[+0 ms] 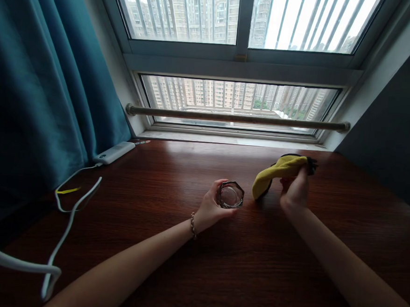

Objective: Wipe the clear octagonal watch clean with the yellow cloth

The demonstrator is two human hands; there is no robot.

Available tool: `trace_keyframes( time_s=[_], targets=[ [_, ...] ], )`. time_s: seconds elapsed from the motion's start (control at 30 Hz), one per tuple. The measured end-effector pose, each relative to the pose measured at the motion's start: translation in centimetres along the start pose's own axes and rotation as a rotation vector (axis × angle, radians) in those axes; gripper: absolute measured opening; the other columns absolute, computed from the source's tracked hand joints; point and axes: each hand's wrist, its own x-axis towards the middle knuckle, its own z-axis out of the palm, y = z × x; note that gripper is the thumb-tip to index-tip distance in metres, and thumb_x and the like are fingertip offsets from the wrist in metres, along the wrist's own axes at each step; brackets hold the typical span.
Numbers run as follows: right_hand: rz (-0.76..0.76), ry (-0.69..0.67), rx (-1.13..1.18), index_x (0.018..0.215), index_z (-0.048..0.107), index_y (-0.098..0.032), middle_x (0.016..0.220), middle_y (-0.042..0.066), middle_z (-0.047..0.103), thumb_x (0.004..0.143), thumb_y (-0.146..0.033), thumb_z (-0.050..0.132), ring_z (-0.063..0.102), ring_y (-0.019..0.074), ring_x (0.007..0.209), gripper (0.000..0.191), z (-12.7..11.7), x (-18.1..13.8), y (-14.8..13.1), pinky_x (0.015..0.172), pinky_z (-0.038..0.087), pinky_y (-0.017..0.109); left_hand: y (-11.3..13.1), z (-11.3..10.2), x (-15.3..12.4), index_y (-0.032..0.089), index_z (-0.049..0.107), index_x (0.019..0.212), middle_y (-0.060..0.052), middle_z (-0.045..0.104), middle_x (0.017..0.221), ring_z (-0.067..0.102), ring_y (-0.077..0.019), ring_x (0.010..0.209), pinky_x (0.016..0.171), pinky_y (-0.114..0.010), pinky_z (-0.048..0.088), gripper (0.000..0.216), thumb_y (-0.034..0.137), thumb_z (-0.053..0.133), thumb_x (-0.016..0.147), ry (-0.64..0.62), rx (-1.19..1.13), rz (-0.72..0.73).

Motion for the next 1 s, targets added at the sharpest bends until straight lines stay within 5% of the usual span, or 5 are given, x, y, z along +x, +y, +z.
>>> trace_keyframes(
  time_s=[0.13, 0.33, 0.5, 0.67, 1.0],
  targets=[
    [-0.369, -0.161, -0.193, 0.1, 0.06, -0.014, 0.096, 0.006, 0.061, 0.079, -0.046, 0.054, 0.055, 0.0168, 0.086, 0.038, -0.3, -0.9, -1.0, 0.071, 0.042, 0.026, -0.1, 0.0, 0.1, 0.02, 0.039, 0.125, -0.011, 0.054, 0.123, 0.056, -0.0239, 0.11, 0.096, -0.038, 0.045, 0.077, 0.021, 0.08, 0.059, -0.016, -0.021, -0.034],
    [-0.678, -0.74, -0.8, 0.091, 0.062, -0.018, 0.082, 0.004, 0.061, 0.076, -0.029, 0.062, 0.053, 0.0172, 0.073, 0.019, -0.8, -2.6, -0.3, 0.069, 0.039, 0.029, 0.1, -0.1, 0.2, 0.02, 0.033, 0.127, -0.011, 0.055, 0.122, 0.058, -0.0234, 0.108, 0.096, -0.039, 0.046, 0.077, 0.021, 0.077, 0.064, -0.022, -0.037, -0.05],
    [-0.771, -0.903, -0.766, 0.106, 0.059, -0.02, 0.094, 0.005, 0.06, 0.08, -0.026, 0.06, 0.055, 0.0171, 0.08, 0.026, -0.7, -3.9, 0.8, 0.073, 0.043, 0.029, 0.1, 0.2, -0.2, 0.019, 0.031, 0.124, -0.012, 0.054, 0.121, 0.056, -0.0231, 0.11, 0.098, -0.04, 0.043, 0.077, 0.021, 0.078, 0.063, -0.034, -0.019, -0.039],
    [-1.085, -1.301, -0.904, 0.117, 0.057, -0.022, 0.12, 0.005, 0.057, 0.089, -0.03, 0.048, 0.045, 0.0235, 0.109, 0.031, -0.9, -4.5, 0.5, 0.092, 0.035, 0.039, 0.6, 0.3, -0.6, 0.017, 0.039, 0.119, -0.009, 0.06, 0.109, 0.061, -0.022, 0.097, 0.085, -0.035, 0.049, 0.072, 0.024, 0.08, 0.06, -0.079, 0.008, -0.044],
    [-1.109, -1.374, -1.181, 0.099, 0.06, -0.019, 0.11, 0.003, 0.059, 0.095, -0.04, 0.031, 0.046, 0.0218, 0.097, 0.036, -0.5, -5.6, 0.6, 0.083, 0.032, 0.04, 0.3, 0.0, -0.3, 0.018, 0.042, 0.11, -0.005, 0.06, 0.101, 0.059, -0.0183, 0.09, 0.08, -0.032, 0.048, 0.059, 0.032, 0.077, 0.065, 0.044, 0.071, -0.015]
  ],
)
